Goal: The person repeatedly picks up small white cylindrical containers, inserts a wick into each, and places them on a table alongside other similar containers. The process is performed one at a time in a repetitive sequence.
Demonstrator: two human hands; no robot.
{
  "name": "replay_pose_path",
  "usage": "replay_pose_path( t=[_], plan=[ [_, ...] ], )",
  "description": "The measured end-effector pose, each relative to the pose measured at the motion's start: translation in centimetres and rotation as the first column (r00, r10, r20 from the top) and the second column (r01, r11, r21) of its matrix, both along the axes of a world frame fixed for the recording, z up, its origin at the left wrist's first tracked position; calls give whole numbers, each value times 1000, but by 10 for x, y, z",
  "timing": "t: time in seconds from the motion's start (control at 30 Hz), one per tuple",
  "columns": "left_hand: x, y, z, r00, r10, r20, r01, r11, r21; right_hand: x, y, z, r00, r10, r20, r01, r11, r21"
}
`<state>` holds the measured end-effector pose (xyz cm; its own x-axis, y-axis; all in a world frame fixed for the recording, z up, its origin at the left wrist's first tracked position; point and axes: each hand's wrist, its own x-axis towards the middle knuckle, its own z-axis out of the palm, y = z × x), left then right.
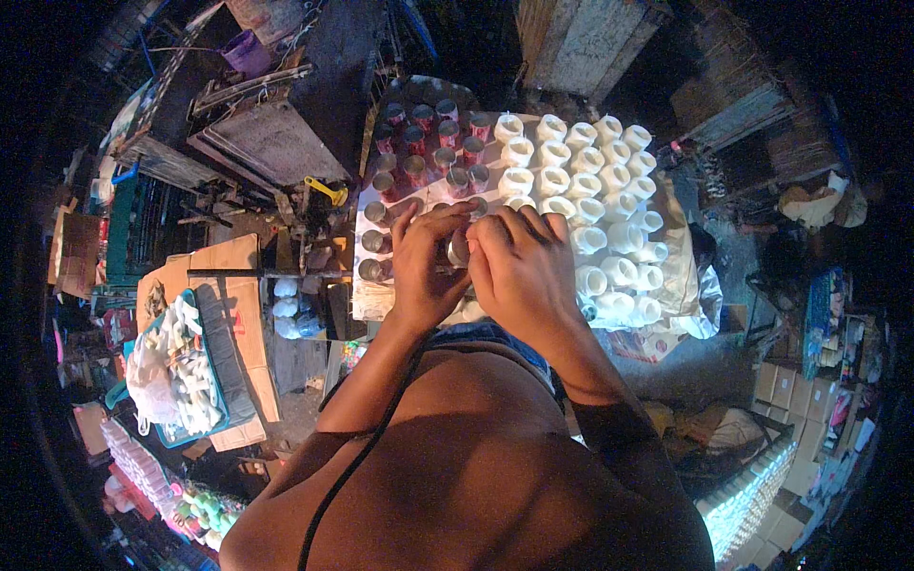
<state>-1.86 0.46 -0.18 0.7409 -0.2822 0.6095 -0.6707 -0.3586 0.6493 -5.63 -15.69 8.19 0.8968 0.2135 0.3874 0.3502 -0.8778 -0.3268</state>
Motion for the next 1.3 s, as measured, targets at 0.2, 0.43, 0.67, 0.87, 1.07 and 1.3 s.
replay_pose_path(
  t=[0.2, 0.43, 0.67, 0.87, 1.07, 1.3],
  plan=[
    [-2, 3, -2, 1000, -2, -14, 2, 999, -34, -3, -2, 0, 995, -76, 67, 74, 996, 42],
    [-4, 4, -11, 996, 6, -88, -15, 995, -98, -1, -6, 4, 1000, 11, -8, -9, 979, 206],
    [-2, 2, -1, 995, -86, -49, 70, 961, -267, 5, -5, 10, 995, 89, -43, -76, 970, 230],
    [0, 2, -11, 992, -129, -6, 119, 934, -338, 6, -13, 16, 966, 234, -111, -194, 937, 290],
    [1, 1, -18, 988, -154, -27, 131, 909, -397, 9, -10, 19, 984, 159, -76, -137, 962, 236],
    [4, 1, -19, 985, -165, -50, 135, 917, -376, 14, -8, 9, 984, 161, -82, -131, 948, 291]
  ],
)
